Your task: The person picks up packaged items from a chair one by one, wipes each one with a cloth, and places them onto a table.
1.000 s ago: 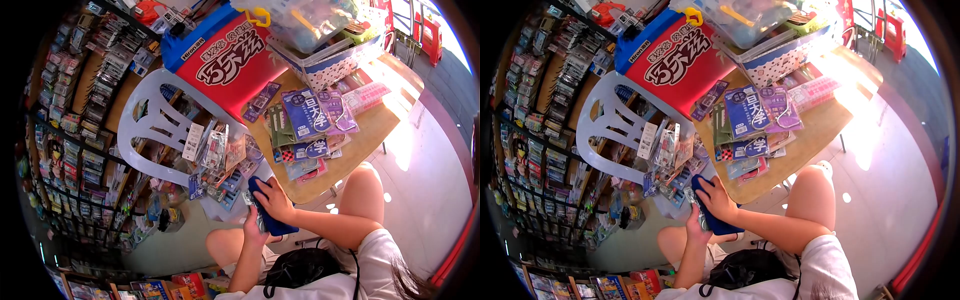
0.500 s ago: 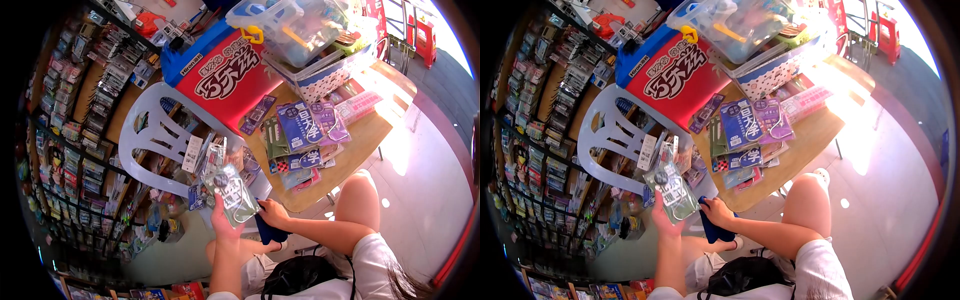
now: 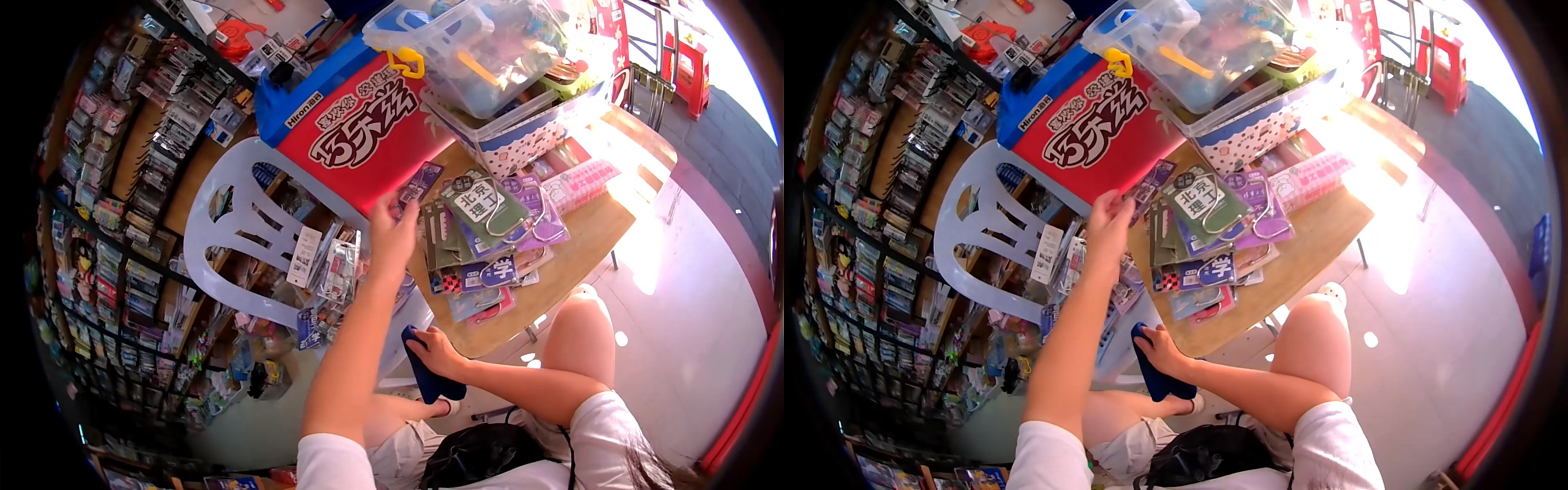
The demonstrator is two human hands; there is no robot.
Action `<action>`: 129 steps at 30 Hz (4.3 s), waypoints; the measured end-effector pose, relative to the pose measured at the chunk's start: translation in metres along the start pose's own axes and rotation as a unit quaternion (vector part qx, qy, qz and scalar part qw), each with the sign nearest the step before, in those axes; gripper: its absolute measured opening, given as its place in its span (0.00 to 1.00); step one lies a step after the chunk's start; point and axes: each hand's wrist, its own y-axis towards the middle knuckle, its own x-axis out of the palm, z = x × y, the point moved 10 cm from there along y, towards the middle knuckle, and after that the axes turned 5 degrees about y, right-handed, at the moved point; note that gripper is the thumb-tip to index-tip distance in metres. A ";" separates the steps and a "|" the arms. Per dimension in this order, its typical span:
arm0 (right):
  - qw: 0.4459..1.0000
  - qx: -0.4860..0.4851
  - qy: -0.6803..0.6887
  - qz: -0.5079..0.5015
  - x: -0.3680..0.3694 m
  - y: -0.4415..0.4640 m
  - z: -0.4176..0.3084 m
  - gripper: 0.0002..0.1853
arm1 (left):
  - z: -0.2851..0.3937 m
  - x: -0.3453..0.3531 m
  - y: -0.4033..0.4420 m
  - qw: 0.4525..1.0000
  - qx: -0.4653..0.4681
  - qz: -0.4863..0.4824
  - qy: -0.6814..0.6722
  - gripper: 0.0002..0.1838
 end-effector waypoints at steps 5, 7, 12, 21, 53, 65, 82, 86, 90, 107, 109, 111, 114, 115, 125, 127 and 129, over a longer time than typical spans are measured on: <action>0.999 0.023 -0.017 -0.037 0.001 0.000 -0.004 0.18 | -0.095 -0.137 -0.001 0.983 -0.019 0.083 0.160 0.19; 0.996 0.043 -0.044 -0.063 0.002 -0.001 -0.007 0.19 | -0.180 -0.219 0.000 0.968 -0.063 0.104 0.220 0.19; 0.989 0.093 -0.073 -0.088 0.008 -0.007 -0.005 0.17 | -0.290 -0.335 -0.071 0.850 -0.266 0.086 0.446 0.26; 0.978 0.106 -0.126 -0.126 0.021 -0.008 0.010 0.19 | -0.335 -0.308 -0.091 0.803 -0.283 -0.001 0.524 0.33; 0.997 -0.034 -0.022 -0.064 0.028 -0.016 -0.054 0.22 | -0.140 -0.103 -0.220 0.832 -0.249 0.004 -0.496 0.31; 0.980 -0.135 -0.130 -0.073 0.010 -0.015 -0.089 0.21 | -0.131 -0.049 -0.232 0.847 -0.288 -0.068 -0.441 0.38; 0.863 0.351 0.337 -0.137 0.049 -0.024 0.017 0.19 | -0.164 -0.115 -0.254 0.975 -0.202 0.040 -0.080 0.26; 0.987 0.004 0.029 -0.155 0.035 -0.024 -0.039 0.22 | -0.144 -0.086 -0.241 0.924 -0.212 0.041 -0.316 0.27; 0.955 -0.239 -0.054 -0.167 0.031 -0.049 -0.098 0.23 | -0.127 -0.074 -0.220 0.832 -0.260 0.001 -0.490 0.39; 0.980 0.160 0.080 -0.082 0.008 0.000 0.016 0.16 | -0.119 -0.068 -0.268 0.774 -0.316 -0.108 -0.538 0.33; 0.968 0.214 0.011 -0.129 0.014 -0.010 0.029 0.17 | -0.078 -0.074 -0.248 0.779 -0.270 -0.105 -0.556 0.34; 0.970 0.184 -0.090 -0.131 0.017 -0.017 0.024 0.19 | -0.083 -0.089 -0.230 0.787 -0.270 -0.074 -0.550 0.33; 0.976 0.154 -0.078 -0.133 0.018 -0.013 0.009 0.20 | -0.057 -0.085 -0.188 0.791 -0.226 -0.114 -0.558 0.28; 0.978 0.140 -0.074 -0.132 0.019 -0.012 0.009 0.20 | -0.037 -0.075 -0.171 0.790 -0.217 -0.129 -0.559 0.26; 0.984 0.068 -0.094 -0.139 0.019 -0.009 0.008 0.18 | 0.055 0.039 -0.040 0.951 -0.091 -0.177 -0.237 0.25; 0.984 0.068 -0.077 -0.147 0.018 -0.007 0.005 0.18 | 0.053 0.016 -0.036 0.990 -0.025 -0.094 -0.100 0.29; 0.985 0.071 -0.068 -0.140 0.015 -0.005 0.003 0.18 | 0.030 -0.012 -0.029 0.996 0.035 -0.046 0.074 0.33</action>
